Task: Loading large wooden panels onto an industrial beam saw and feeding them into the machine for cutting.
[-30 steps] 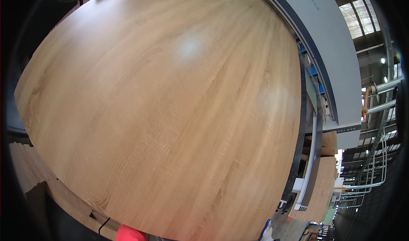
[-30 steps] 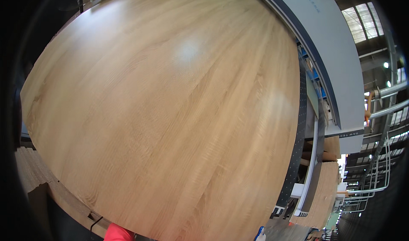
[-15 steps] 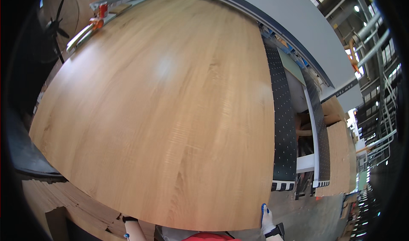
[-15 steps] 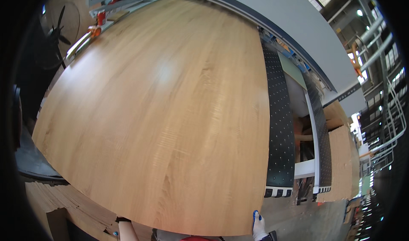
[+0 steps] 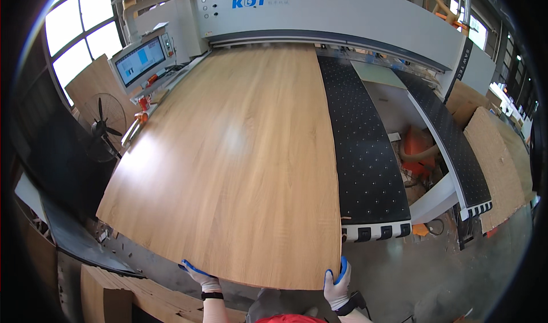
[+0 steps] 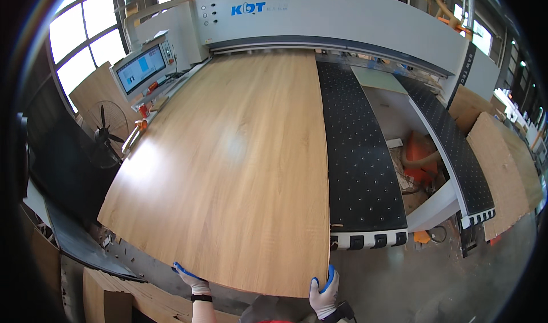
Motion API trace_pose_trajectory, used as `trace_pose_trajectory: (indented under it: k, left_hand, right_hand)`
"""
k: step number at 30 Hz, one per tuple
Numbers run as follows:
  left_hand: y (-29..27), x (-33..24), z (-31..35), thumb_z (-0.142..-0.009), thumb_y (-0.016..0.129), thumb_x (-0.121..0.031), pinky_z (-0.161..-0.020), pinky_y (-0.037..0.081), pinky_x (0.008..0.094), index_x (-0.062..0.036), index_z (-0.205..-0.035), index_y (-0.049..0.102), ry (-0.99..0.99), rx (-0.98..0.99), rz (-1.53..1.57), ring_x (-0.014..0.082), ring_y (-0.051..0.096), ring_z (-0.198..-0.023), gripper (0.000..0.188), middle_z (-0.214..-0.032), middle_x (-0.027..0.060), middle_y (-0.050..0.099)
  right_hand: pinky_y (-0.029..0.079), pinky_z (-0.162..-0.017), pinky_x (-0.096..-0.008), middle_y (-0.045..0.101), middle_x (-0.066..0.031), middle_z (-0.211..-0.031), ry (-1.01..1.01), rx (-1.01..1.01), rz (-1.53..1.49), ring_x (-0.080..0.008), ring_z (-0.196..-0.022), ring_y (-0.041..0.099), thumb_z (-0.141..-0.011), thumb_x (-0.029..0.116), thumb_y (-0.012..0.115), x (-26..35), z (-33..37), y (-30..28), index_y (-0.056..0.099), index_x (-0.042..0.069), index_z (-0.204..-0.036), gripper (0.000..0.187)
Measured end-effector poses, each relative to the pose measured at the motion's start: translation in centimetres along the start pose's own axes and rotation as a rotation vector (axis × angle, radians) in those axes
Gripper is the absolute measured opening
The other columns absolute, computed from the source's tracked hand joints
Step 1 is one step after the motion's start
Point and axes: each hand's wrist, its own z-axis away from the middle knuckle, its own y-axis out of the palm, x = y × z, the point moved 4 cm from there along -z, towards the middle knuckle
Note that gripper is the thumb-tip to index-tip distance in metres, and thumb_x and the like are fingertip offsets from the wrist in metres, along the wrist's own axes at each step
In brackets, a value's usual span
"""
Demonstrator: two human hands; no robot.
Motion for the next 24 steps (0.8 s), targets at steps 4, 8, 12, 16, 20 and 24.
trace_pose_trajectory:
  k: [4, 8, 12, 16, 20, 24]
  left_hand:
    - [1.1, -0.3, 1.9, -0.104, 0.042, -0.051, -0.111, 0.039, 0.0477, -0.0116, -0.149, 0.037, -0.085, -0.060, 0.011, 0.0336, 0.047, -0.132, 0.060, -0.150, 0.0119, 0.045]
    - [5.6, -1.7, 4.4, -0.102, 0.041, -0.054, -0.105, 0.046, 0.0477, -0.0051, -0.146, 0.042, -0.114, -0.127, -0.120, 0.0336, 0.055, -0.125, 0.065, -0.142, 0.0141, 0.053]
    - [-0.3, -2.2, 2.6, -0.107, 0.035, -0.047, -0.103, 0.048, 0.0449, -0.0023, -0.138, 0.047, 0.055, -0.075, -0.490, 0.0306, 0.056, -0.122, 0.056, -0.138, 0.0151, 0.055]
    - [2.4, -2.4, 2.8, -0.109, 0.032, -0.043, -0.103, 0.048, 0.0439, -0.0007, -0.134, 0.051, 0.070, -0.135, -0.393, 0.0297, 0.057, -0.120, 0.052, -0.135, 0.0147, 0.057]
    - [6.4, 1.1, -0.7, -0.110, 0.032, -0.041, -0.101, 0.048, 0.0438, -0.0016, -0.132, 0.052, 0.046, -0.121, -0.374, 0.0290, 0.058, -0.116, 0.049, -0.131, 0.0141, 0.059]
    - [8.7, 6.1, -9.9, -0.108, 0.037, -0.040, -0.103, 0.047, 0.0422, -0.0012, -0.138, 0.048, 0.317, 0.110, -0.724, 0.0297, 0.058, -0.115, 0.050, -0.136, 0.0140, 0.057]
  right_hand:
    - [0.039, -0.109, -0.0480, 0.047, -0.0274, -0.137, -0.091, -0.200, -0.063, -0.0411, -0.126, 0.050, -0.097, 0.025, 0.057, 1.2, 1.1, -0.8, 0.044, -0.009, -0.139, 0.056]
    - [0.045, -0.103, -0.0478, 0.062, -0.0241, -0.126, -0.098, -0.282, 0.069, -0.0392, -0.118, 0.058, -0.099, 0.038, 0.060, 2.9, 0.2, -1.7, 0.058, -0.006, -0.127, 0.052]
    - [0.041, -0.107, -0.0497, 0.057, -0.0277, -0.132, -0.023, -0.171, 0.044, -0.0425, -0.126, 0.052, -0.100, 0.034, 0.058, 1.6, 0.8, -0.5, 0.053, -0.011, -0.131, 0.055]
    - [0.041, -0.107, -0.0514, 0.054, -0.0261, -0.137, 0.029, -0.123, 0.119, -0.0392, -0.127, 0.052, -0.099, 0.040, 0.058, 0.0, 2.0, 0.2, 0.054, -0.006, -0.135, 0.058]
    - [0.042, -0.103, -0.0496, 0.054, -0.0266, -0.129, -0.068, -0.178, 0.151, -0.0420, -0.119, 0.054, -0.095, 0.024, 0.058, -0.5, -3.3, 2.0, 0.049, -0.008, -0.133, 0.051]
    - [0.045, -0.099, -0.0517, 0.058, -0.0259, -0.123, -0.158, -0.319, 0.017, -0.0442, -0.112, 0.057, -0.091, 0.020, 0.063, -1.3, -12.7, 5.9, 0.055, -0.005, -0.127, 0.045]
